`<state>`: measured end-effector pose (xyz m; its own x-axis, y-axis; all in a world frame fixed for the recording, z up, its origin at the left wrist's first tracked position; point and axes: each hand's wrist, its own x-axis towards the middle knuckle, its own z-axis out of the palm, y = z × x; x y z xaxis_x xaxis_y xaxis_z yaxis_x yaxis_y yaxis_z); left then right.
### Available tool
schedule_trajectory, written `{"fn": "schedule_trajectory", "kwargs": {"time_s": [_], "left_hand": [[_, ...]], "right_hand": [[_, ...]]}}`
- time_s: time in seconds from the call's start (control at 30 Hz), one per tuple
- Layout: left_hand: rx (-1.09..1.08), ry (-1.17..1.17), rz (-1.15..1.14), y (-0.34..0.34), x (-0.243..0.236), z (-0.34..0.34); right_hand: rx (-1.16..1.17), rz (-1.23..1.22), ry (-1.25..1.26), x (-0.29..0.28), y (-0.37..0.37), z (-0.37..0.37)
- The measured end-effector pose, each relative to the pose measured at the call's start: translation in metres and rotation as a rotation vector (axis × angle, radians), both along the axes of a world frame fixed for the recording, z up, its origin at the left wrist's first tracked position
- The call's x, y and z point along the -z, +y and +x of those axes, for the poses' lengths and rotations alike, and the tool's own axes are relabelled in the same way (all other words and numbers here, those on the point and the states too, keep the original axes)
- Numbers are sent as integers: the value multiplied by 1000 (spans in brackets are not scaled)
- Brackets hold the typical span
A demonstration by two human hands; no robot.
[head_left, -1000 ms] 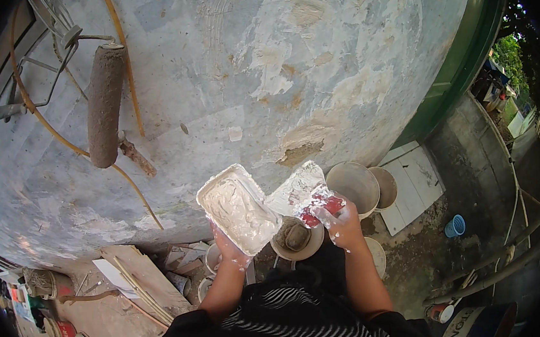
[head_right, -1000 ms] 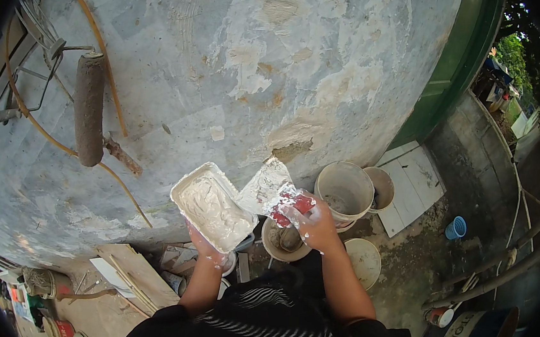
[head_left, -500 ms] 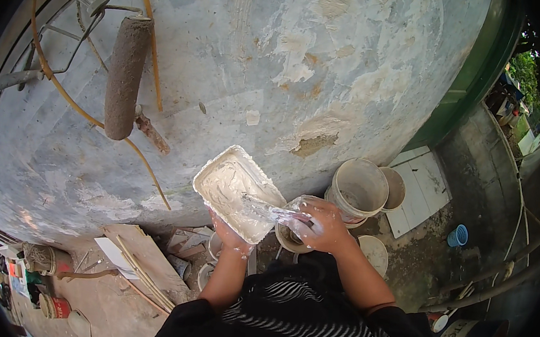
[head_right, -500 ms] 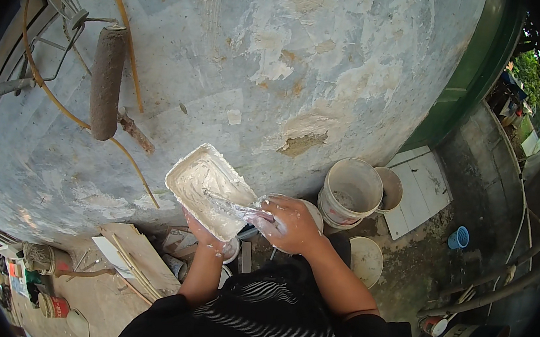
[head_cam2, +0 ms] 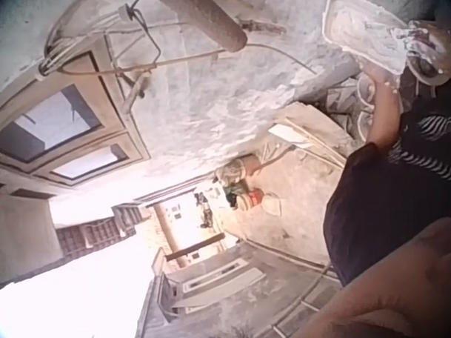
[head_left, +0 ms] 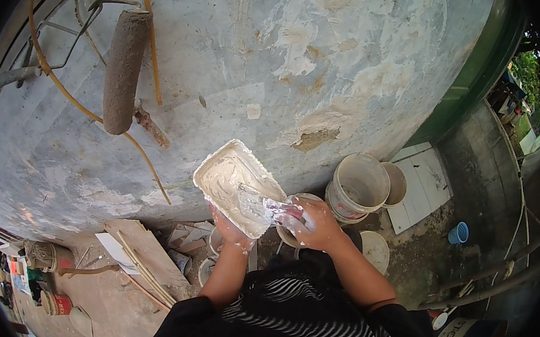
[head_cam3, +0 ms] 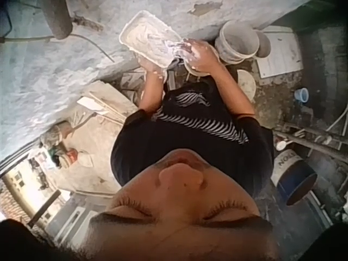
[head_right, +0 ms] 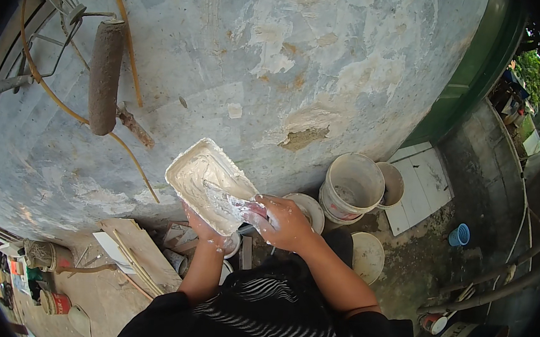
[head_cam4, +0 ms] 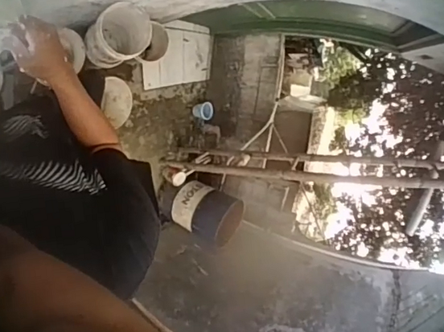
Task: Apply plaster to a damaged wall using a putty knife to patch and smooth the surface.
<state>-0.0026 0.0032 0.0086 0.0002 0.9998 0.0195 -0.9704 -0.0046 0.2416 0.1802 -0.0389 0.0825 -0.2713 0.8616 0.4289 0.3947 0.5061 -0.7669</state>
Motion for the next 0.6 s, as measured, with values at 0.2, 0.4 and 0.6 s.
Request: {"fn": "schedule_trajectory", "kwargs": {"time_s": [0.2, 0.4, 0.6], "left_hand": [[79, -140, 184, 7, 7, -6], [-121, 108, -127, 12, -6, -3], [-143, 211, -154, 14, -13, 7]], "right_hand": [[75, -124, -30, 20, 4, -7], [105, -207, 14, 32, 0, -8], [129, -304, 207, 50, 7, -14]]}}
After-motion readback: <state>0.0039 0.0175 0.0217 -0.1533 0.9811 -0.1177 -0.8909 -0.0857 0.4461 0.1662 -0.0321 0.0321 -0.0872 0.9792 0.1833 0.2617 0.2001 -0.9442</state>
